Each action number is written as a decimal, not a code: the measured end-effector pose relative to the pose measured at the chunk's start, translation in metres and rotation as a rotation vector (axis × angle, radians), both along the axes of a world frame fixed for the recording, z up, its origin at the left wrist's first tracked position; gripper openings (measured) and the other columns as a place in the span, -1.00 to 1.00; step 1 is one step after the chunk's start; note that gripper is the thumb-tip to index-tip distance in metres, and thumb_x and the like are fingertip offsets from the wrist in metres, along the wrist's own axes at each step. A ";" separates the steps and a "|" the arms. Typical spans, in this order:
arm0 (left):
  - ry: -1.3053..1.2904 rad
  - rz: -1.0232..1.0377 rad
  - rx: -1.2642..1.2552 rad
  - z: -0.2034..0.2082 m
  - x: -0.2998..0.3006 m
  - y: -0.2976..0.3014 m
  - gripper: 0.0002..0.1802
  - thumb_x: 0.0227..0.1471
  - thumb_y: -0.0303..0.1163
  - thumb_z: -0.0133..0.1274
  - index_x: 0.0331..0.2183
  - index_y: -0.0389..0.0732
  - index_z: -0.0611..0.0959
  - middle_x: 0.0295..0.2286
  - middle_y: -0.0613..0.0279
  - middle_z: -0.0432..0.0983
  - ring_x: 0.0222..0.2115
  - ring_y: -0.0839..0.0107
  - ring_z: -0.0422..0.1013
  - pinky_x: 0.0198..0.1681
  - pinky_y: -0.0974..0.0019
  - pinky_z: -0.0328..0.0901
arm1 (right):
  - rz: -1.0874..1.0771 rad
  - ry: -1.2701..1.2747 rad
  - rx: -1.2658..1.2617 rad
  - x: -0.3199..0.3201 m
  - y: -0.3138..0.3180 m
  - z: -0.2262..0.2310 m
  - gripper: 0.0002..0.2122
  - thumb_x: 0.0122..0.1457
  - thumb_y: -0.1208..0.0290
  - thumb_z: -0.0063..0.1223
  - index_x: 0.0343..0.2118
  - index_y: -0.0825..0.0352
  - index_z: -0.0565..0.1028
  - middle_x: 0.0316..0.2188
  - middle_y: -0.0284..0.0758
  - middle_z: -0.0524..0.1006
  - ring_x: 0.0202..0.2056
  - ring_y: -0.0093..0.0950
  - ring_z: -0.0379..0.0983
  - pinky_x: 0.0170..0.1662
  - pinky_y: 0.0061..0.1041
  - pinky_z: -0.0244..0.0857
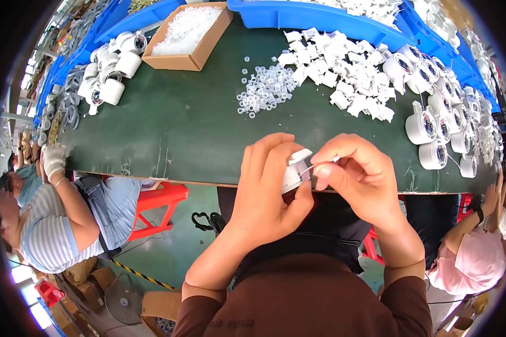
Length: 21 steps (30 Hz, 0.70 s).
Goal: The person assembles camera components by hand, picking up camera housings and attaching small plastic pieces and rings to the wires and housings.
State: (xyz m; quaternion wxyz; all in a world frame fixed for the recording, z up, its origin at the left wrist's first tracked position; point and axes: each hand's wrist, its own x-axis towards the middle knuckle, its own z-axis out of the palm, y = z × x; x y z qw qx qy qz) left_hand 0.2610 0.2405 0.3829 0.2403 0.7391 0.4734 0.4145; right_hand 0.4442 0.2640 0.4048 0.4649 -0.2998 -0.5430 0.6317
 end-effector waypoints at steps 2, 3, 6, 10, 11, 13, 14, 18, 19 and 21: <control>-0.015 0.020 -0.013 -0.002 0.002 0.001 -0.56 -0.03 -0.53 0.07 -0.04 -0.29 0.47 -0.02 -0.12 0.37 -0.02 -0.05 0.31 0.06 0.05 0.23 | -0.017 -0.066 0.022 -0.001 -0.003 0.004 -0.84 0.25 0.66 0.12 -0.12 0.41 0.55 -0.24 -0.36 0.56 -0.30 -0.68 0.45 -0.24 -0.64 0.39; 0.002 0.031 -0.010 -0.003 0.003 0.001 -0.60 -0.03 -0.54 0.06 -0.07 -0.29 0.49 -0.05 -0.09 0.40 -0.05 -0.03 0.33 0.04 0.07 0.24 | -0.037 -0.130 0.043 -0.002 -0.004 0.005 -0.85 0.25 0.67 0.11 -0.13 0.41 0.55 -0.23 -0.34 0.57 -0.29 -0.67 0.47 -0.23 -0.63 0.40; 0.000 0.080 0.003 -0.003 0.003 0.002 -0.70 -0.01 -0.55 0.02 -0.15 -0.31 0.53 -0.13 -0.03 0.45 -0.13 0.02 0.37 -0.03 0.11 0.28 | -0.167 -0.229 0.154 -0.005 -0.008 -0.007 -0.87 0.22 0.69 0.12 -0.18 0.42 0.56 -0.26 -0.32 0.58 -0.31 -0.64 0.48 -0.25 -0.59 0.41; -0.129 0.187 0.008 -0.006 0.005 0.004 -0.80 0.03 -0.58 -0.05 -0.25 -0.34 0.57 -0.25 -0.02 0.50 -0.30 0.10 0.44 -0.18 0.17 0.35 | -0.313 -0.478 0.528 -0.018 -0.010 -0.022 -0.87 0.20 0.76 0.08 -0.21 0.45 0.53 -0.23 -0.30 0.53 -0.27 -0.60 0.49 -0.19 -0.60 0.40; -0.143 0.186 0.028 -0.007 0.006 0.005 -0.81 0.05 -0.58 -0.06 -0.25 -0.36 0.56 -0.27 -0.03 0.51 -0.33 0.11 0.45 -0.23 0.16 0.36 | -0.361 -0.375 0.389 -0.023 -0.013 -0.026 -0.87 0.18 0.73 0.13 -0.23 0.43 0.55 -0.29 -0.31 0.54 -0.31 -0.61 0.48 -0.23 -0.60 0.39; -0.131 0.166 0.023 -0.006 0.007 0.004 -0.81 0.05 -0.58 -0.06 -0.25 -0.36 0.56 -0.27 -0.02 0.51 -0.32 0.10 0.44 -0.22 0.17 0.36 | -0.409 -0.204 0.142 -0.030 -0.016 -0.029 -0.90 0.17 0.69 0.17 -0.27 0.41 0.57 -0.35 -0.34 0.55 -0.35 -0.63 0.45 -0.26 -0.61 0.36; -0.122 0.146 0.019 -0.005 0.007 0.003 -0.81 0.05 -0.57 -0.05 -0.25 -0.37 0.56 -0.26 -0.02 0.51 -0.31 0.10 0.44 -0.20 0.17 0.35 | -0.411 -0.204 0.140 -0.029 -0.016 -0.028 -0.90 0.17 0.69 0.17 -0.27 0.41 0.57 -0.35 -0.34 0.55 -0.35 -0.63 0.45 -0.26 -0.61 0.36; -0.082 0.102 0.033 -0.002 0.003 0.004 -0.83 0.06 -0.55 -0.02 -0.26 -0.37 0.56 -0.27 0.00 0.51 -0.29 0.10 0.44 -0.18 0.17 0.34 | -0.348 -0.217 0.059 -0.026 -0.014 -0.024 -0.94 0.19 0.66 0.16 -0.29 0.41 0.56 -0.35 -0.37 0.54 -0.35 -0.64 0.44 -0.23 -0.62 0.35; -0.072 0.094 0.026 -0.002 0.003 0.004 -0.84 0.07 -0.54 0.00 -0.26 -0.36 0.56 -0.26 0.01 0.52 -0.28 0.11 0.44 -0.17 0.17 0.34 | -0.335 -0.205 0.058 -0.025 -0.014 -0.022 -0.94 0.19 0.65 0.16 -0.29 0.41 0.56 -0.35 -0.38 0.54 -0.35 -0.64 0.44 -0.22 -0.62 0.35; -0.076 0.080 0.025 -0.002 0.002 0.003 -0.84 0.08 -0.52 0.02 -0.25 -0.35 0.57 -0.26 0.02 0.52 -0.27 0.11 0.44 -0.16 0.17 0.34 | -0.290 -0.228 0.068 -0.020 -0.014 -0.021 -0.93 0.19 0.66 0.17 -0.27 0.40 0.57 -0.35 -0.38 0.53 -0.34 -0.63 0.45 -0.22 -0.62 0.35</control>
